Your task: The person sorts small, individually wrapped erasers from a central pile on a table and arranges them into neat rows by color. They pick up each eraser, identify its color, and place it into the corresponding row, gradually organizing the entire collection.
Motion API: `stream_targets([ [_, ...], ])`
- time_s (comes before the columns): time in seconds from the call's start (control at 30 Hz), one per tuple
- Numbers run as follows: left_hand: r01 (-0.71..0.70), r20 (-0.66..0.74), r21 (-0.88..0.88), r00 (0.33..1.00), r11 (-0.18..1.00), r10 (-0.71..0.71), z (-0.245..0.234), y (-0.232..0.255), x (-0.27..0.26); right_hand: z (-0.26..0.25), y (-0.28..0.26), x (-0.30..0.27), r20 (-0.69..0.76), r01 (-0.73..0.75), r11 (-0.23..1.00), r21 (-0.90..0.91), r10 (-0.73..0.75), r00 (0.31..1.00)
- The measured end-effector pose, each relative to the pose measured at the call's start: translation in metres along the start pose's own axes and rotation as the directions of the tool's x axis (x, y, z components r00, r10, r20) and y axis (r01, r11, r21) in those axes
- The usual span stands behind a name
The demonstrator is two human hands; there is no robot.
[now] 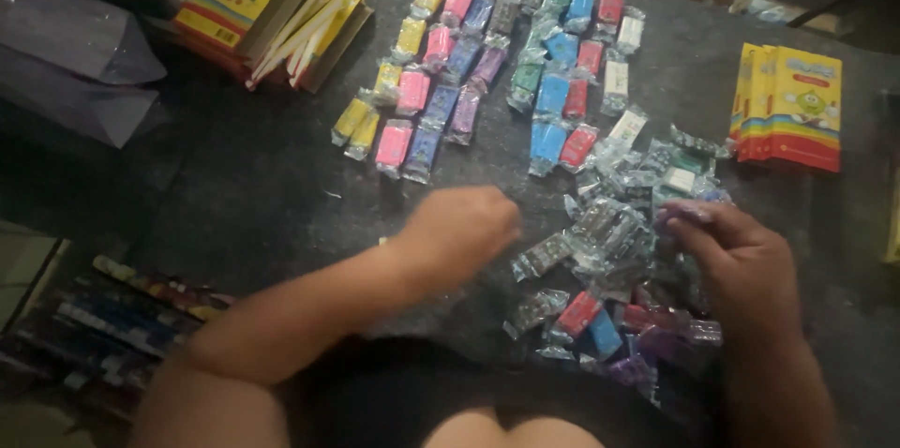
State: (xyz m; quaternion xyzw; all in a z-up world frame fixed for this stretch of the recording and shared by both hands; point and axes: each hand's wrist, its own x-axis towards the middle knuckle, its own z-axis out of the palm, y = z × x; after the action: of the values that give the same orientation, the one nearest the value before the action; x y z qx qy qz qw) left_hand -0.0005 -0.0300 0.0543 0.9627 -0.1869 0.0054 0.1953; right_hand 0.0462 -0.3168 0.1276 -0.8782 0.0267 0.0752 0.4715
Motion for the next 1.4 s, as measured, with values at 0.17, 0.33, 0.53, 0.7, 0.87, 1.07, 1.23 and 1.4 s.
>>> stream_targets([
  [0.17, -0.119, 0.019, -0.068, 0.993, 0.991, 0.12, 0.032, 0.022, 0.001, -0.003, 0.0, -0.003, -0.032, 0.056, 0.996, 0.063, -0.054, 0.998],
  [0.33, -0.07, 0.084, -0.155, 0.993, 0.985, 0.084, 0.039, 0.016, 0.002, -0.011, -0.01, -0.006, -0.117, -0.029, 0.998, 0.063, 0.037, 0.992],
  [0.53, -0.054, 0.045, -0.129, 0.997, 0.99, 0.06, 0.049, 0.015, 0.012, -0.011, 0.013, 0.007, -0.137, 0.094, 0.964, 0.25, -0.061, 0.989],
  [0.7, -0.018, 0.016, -0.15, 1.0, 0.988, 0.021, 0.054, 0.015, 0.013, -0.017, 0.017, 0.008, -0.075, 0.119, 0.886, 0.449, -0.095, 0.993],
  [0.87, 0.002, -0.118, -0.265, 0.992, 0.964, -0.034, 0.056, 0.006, 0.013, -0.019, 0.008, 0.001, -0.117, 0.126, 0.931, 0.343, -0.09, 0.989],
  [1.07, 0.009, -0.096, -0.297, 0.995, 0.955, -0.039, 0.057, -0.003, 0.014, -0.027, 0.011, -0.016, 0.002, 0.188, 0.964, -0.186, -0.191, 0.982],
  [1.23, 0.05, -0.051, -0.355, 0.996, 0.934, -0.073, 0.06, -0.007, 0.015, -0.019, 0.03, -0.006, 0.173, 0.585, 0.736, -0.341, -0.563, 0.808],
  [1.4, 0.051, -0.049, -0.307, 0.996, 0.95, -0.07, 0.064, -0.01, 0.019, -0.015, 0.006, -0.013, 0.084, 0.247, 0.921, -0.301, -0.232, 0.969],
])
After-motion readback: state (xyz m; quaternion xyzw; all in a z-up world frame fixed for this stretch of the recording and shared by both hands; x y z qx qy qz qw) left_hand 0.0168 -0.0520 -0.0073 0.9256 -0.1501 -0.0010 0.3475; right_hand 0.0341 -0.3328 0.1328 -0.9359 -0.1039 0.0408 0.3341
